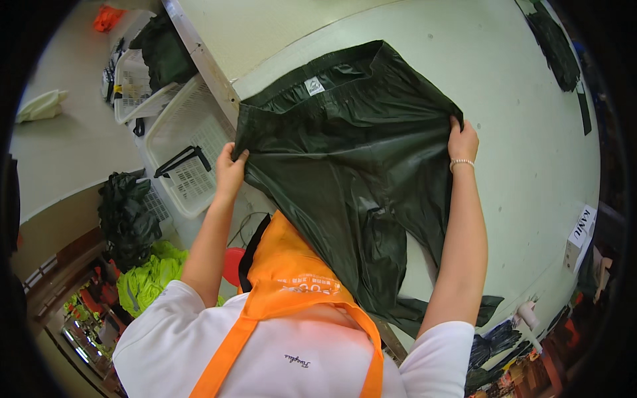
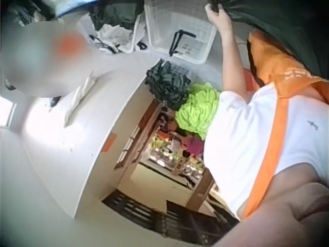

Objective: The person folds dark green fabric pieces on a white table. They unfold each piece, smooth it out, fold it in half lengthwise, then fold it again into a compact rectangle. The folded items are stacked on the table.

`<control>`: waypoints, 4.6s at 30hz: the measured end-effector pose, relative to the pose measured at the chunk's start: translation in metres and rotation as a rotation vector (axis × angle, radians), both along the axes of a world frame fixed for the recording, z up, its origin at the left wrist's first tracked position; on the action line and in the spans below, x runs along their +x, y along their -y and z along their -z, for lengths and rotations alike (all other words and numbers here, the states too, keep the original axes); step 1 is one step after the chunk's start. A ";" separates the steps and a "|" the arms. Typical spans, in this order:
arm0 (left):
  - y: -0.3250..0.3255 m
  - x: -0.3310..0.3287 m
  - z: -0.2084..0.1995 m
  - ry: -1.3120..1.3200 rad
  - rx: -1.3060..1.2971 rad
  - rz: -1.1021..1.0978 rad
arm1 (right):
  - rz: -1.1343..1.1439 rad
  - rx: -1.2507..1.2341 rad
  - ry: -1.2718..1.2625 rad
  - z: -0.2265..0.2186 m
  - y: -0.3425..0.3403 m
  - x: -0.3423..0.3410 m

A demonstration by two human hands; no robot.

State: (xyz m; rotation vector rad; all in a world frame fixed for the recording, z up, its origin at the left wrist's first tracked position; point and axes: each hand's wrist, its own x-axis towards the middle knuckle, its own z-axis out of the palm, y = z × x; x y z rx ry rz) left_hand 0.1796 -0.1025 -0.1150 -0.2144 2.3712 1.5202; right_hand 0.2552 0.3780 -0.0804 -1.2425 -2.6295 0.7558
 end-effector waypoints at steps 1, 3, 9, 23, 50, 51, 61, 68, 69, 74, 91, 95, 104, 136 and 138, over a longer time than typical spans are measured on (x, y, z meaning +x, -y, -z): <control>-0.004 -0.008 -0.012 0.073 -0.056 -0.005 | 0.004 0.048 0.126 -0.007 0.000 -0.007; -0.025 -0.009 -0.033 -0.379 -0.342 -0.015 | -0.021 0.321 0.055 0.004 0.000 -0.002; -0.146 0.022 -0.075 -0.656 0.026 0.735 | -0.692 0.415 -0.200 -0.042 0.113 0.035; -0.185 -0.008 0.003 -0.824 -0.658 0.867 | 0.502 0.343 0.855 -0.005 0.113 0.515; -0.242 0.086 -0.024 -0.729 -0.692 1.070 | 0.724 -0.096 -0.618 -0.163 -0.087 0.676; -0.240 0.085 -0.027 -0.738 -0.708 1.082 | 0.770 -0.155 -0.692 -0.172 -0.096 0.671; -0.253 0.088 -0.037 -0.717 -0.677 1.188 | 0.782 -0.198 0.139 0.023 -0.102 0.782; -0.249 0.084 -0.033 -0.730 -0.715 1.166 | 0.949 -0.247 -0.254 0.049 -0.066 0.734; -0.250 0.084 -0.033 -0.722 -0.717 1.165 | 0.979 -0.221 -0.246 0.045 -0.068 0.723; -0.255 0.074 -0.032 -0.708 -0.669 1.216 | 0.810 0.113 -0.583 0.012 -0.094 0.700; -0.251 0.061 -0.048 -0.602 -0.713 1.322 | 0.730 -0.331 0.149 -0.162 -0.128 0.677; -0.247 0.047 -0.047 -0.548 -0.671 1.338 | 0.481 -0.529 -0.229 -0.148 -0.112 0.671; -0.233 0.027 -0.046 -0.539 -0.561 1.311 | 0.655 0.513 -0.501 -0.271 -0.093 0.580; -0.379 -0.102 -0.050 -0.906 -0.820 1.050 | 0.263 0.501 0.200 -0.004 -0.112 0.536; -0.400 -0.095 -0.060 -0.795 -0.928 0.960 | 0.183 0.556 0.256 0.010 -0.136 0.500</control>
